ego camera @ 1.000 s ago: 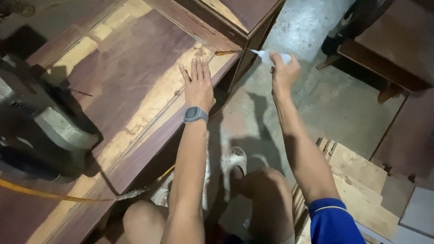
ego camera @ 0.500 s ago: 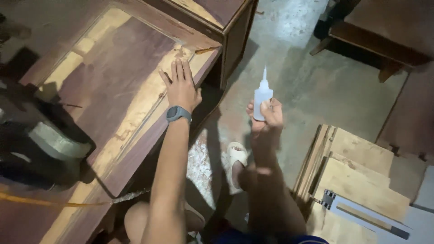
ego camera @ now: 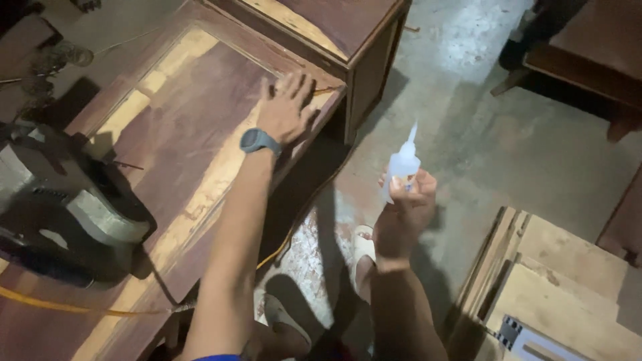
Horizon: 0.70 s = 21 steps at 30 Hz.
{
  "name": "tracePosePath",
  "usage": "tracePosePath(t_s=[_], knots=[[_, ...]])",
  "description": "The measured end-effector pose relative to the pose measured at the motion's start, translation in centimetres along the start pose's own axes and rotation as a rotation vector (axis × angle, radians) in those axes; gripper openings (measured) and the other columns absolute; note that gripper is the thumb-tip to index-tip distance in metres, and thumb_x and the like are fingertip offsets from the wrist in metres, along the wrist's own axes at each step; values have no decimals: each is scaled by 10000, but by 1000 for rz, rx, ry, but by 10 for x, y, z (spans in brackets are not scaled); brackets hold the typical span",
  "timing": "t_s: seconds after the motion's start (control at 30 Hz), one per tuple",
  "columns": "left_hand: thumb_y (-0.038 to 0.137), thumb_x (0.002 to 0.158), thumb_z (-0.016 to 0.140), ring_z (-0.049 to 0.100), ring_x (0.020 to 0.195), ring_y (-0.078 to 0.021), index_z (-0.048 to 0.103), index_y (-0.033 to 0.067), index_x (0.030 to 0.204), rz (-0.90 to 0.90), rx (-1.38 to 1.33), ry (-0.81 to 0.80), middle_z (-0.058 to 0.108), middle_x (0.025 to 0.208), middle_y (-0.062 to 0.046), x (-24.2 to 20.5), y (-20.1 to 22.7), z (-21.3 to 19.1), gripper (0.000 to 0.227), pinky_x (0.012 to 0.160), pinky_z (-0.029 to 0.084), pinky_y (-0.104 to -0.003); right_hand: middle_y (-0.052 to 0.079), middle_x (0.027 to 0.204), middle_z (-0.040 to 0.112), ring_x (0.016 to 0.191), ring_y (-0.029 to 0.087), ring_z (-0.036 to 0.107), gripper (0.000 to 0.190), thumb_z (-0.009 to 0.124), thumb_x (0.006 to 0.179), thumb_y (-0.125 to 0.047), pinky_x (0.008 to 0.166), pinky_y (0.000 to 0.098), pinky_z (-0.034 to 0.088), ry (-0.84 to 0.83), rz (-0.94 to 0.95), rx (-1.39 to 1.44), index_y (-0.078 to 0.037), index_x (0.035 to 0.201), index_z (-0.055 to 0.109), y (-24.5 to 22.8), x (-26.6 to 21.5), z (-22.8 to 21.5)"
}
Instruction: Applying wood glue to the edges of a wooden frame and using a belt sander to smooth the surface.
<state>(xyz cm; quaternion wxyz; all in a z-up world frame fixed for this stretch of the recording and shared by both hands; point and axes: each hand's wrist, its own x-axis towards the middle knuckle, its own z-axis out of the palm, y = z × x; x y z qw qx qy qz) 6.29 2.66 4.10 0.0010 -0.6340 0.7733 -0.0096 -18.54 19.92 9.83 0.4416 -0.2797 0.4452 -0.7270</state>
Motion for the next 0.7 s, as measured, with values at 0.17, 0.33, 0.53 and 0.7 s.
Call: tracePosePath(t_s=[0.17,0.33,0.53,0.7], knots=[[555,1097,161,294,1556,-240,244,246,1650,67,11,-37,293,1701,-41,30,-12,11,639,1219,139,-644,1,986,568,951,176,622,363,780,811,-97,866,374,541,54,58,117,-156,1110,582,19,3,-6],[497,1059,157,162,1574,-258,169,282,1624,16,-41,-204,151,1704,-37,39,-35,-31,604,1259,26,-599,127,1065,604,867,305,678,386,811,777,-89,797,391,591,24,138,214,-70,1101,602,23,4,-15],[327,1117,477,267,1549,-338,185,188,1638,-375,-132,300,263,1690,-100,72,-90,16,613,1236,226,-622,142,1067,610,983,307,673,493,788,766,-151,869,384,573,3,210,170,-64,1197,564,8,-8,-5],[667,800,794,475,1220,-307,722,125,929,-503,-380,278,606,1261,-131,92,-33,3,562,1060,373,-551,147,914,660,858,236,615,447,734,765,-238,836,363,473,18,252,70,-62,1140,565,-3,-17,16]])
